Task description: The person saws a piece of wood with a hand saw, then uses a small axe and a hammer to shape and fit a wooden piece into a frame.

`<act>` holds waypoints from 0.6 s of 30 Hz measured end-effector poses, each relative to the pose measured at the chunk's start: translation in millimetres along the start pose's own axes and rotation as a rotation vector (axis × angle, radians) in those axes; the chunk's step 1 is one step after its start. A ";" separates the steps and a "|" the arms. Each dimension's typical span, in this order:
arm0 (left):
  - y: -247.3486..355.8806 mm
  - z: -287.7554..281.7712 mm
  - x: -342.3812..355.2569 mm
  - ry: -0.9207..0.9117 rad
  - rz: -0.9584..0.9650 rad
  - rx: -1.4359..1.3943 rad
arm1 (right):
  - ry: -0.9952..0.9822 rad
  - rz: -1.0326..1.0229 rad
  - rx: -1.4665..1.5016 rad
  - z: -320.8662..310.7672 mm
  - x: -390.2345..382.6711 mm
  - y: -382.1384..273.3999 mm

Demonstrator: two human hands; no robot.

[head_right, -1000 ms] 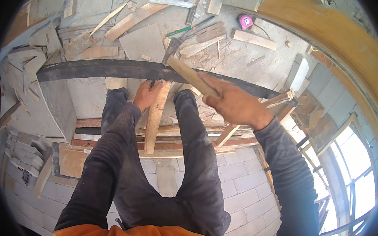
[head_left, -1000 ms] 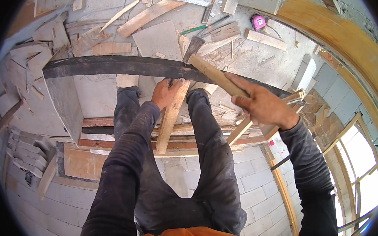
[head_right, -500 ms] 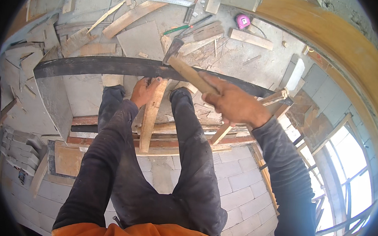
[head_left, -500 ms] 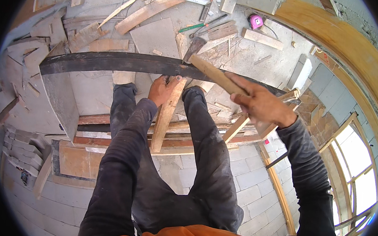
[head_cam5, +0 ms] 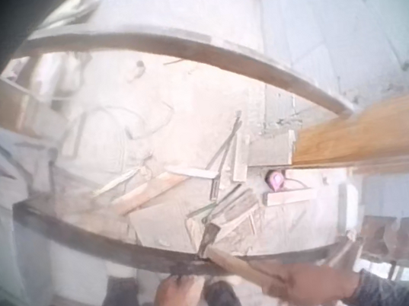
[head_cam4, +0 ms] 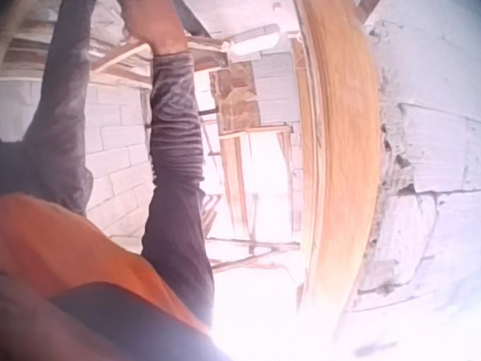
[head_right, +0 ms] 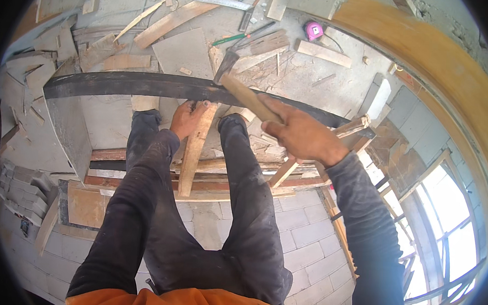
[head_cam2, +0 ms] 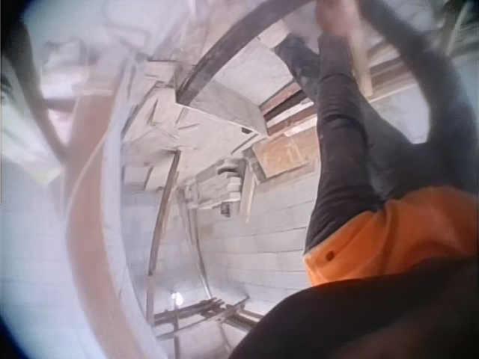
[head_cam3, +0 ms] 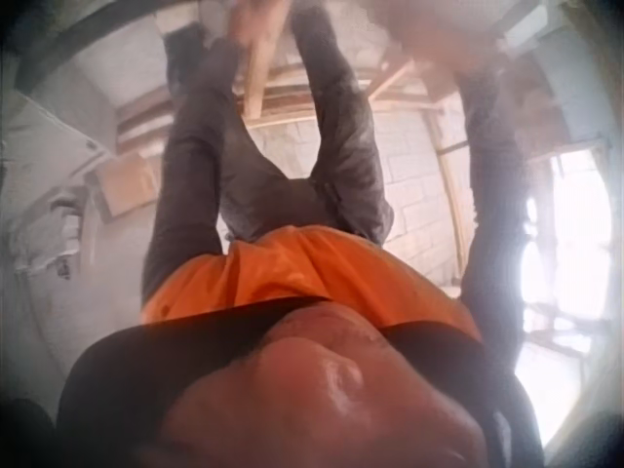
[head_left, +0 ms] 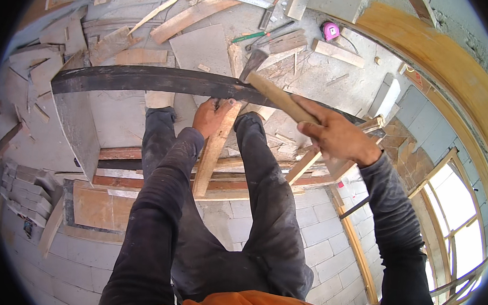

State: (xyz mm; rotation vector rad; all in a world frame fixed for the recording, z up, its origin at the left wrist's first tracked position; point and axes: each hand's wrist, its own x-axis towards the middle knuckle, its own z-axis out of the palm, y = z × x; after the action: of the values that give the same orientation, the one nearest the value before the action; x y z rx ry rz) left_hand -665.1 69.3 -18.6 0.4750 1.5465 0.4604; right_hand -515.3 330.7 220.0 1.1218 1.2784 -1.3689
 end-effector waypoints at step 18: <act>2.2 -2.4 -0.5 0.046 0.000 0.072 | 0.324 -0.023 0.110 -25.2 -9.3 -47.0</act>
State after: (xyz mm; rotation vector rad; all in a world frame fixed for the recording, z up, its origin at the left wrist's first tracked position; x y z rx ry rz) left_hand -667.5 70.8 -16.9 0.5232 1.6114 0.4196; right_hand -559.5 357.9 235.5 1.4542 1.4611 -1.3235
